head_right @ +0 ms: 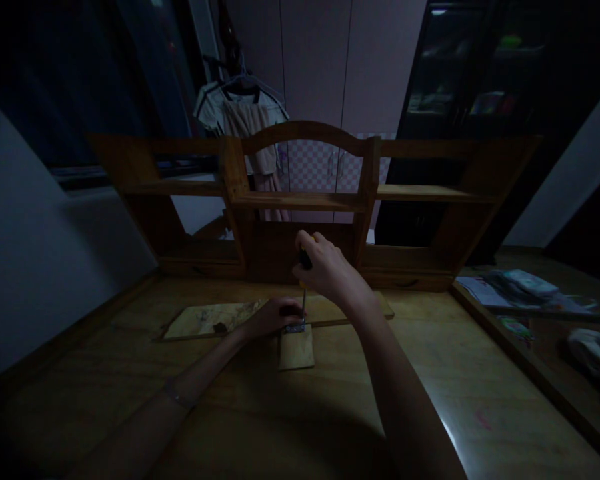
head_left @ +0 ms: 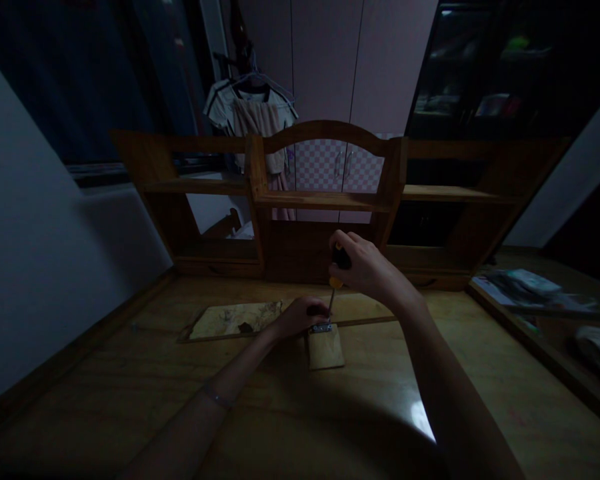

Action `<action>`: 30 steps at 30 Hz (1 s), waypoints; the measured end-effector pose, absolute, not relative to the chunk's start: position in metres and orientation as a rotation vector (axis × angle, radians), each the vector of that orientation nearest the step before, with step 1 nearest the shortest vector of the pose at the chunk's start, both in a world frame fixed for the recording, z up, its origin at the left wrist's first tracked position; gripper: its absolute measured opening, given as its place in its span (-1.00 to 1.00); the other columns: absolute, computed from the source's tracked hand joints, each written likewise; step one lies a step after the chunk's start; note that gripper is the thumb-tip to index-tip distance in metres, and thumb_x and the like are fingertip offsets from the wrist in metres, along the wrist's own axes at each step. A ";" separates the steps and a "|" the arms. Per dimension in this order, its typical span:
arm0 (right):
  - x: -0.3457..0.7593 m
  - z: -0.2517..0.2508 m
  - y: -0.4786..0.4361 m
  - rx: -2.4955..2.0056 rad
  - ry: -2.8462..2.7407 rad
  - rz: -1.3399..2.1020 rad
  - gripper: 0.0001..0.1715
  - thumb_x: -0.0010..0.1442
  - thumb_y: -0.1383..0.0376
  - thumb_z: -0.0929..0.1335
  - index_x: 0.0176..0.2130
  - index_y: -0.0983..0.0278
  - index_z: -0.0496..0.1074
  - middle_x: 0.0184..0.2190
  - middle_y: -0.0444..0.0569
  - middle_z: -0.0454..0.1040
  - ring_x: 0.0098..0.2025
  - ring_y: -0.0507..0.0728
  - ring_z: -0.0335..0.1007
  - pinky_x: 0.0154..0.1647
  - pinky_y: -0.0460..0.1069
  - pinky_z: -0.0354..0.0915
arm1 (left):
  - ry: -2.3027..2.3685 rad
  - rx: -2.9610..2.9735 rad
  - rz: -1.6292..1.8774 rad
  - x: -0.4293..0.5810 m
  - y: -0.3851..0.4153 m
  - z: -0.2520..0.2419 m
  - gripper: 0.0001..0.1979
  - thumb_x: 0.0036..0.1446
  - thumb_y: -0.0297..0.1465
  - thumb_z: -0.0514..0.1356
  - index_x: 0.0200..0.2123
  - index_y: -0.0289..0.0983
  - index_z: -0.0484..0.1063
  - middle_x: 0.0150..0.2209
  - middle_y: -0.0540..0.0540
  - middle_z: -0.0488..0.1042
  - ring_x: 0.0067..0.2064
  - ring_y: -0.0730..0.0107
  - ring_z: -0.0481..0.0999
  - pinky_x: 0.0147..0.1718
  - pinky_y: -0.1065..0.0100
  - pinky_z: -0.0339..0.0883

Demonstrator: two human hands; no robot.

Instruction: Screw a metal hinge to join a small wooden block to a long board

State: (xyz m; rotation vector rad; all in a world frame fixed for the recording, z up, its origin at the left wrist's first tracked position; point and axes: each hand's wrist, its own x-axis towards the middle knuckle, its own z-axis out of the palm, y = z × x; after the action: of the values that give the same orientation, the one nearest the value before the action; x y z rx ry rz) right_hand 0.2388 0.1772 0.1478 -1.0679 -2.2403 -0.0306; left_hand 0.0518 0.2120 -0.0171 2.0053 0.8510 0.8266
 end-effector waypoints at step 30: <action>0.233 0.143 0.179 -1.036 -2.231 -0.137 -0.59 0.24 0.40 0.33 0.08 0.23 0.24 -0.04 0.02 0.28 -0.19 0.17 0.34 -0.10 0.01 0.21 | 0.854 2.167 0.793 0.050 0.212 -0.019 -0.84 0.19 -0.41 0.22 -0.20 -0.28 0.57 -0.20 -0.09 0.49 -0.13 0.38 0.48 -0.11 0.46 0.30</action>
State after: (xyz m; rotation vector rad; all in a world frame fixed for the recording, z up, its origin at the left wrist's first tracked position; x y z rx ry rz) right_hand 0.2333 0.1787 0.1430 -1.0357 -2.2314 -0.1371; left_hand 0.0495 0.2118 -0.0190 2.1668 0.8537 0.7928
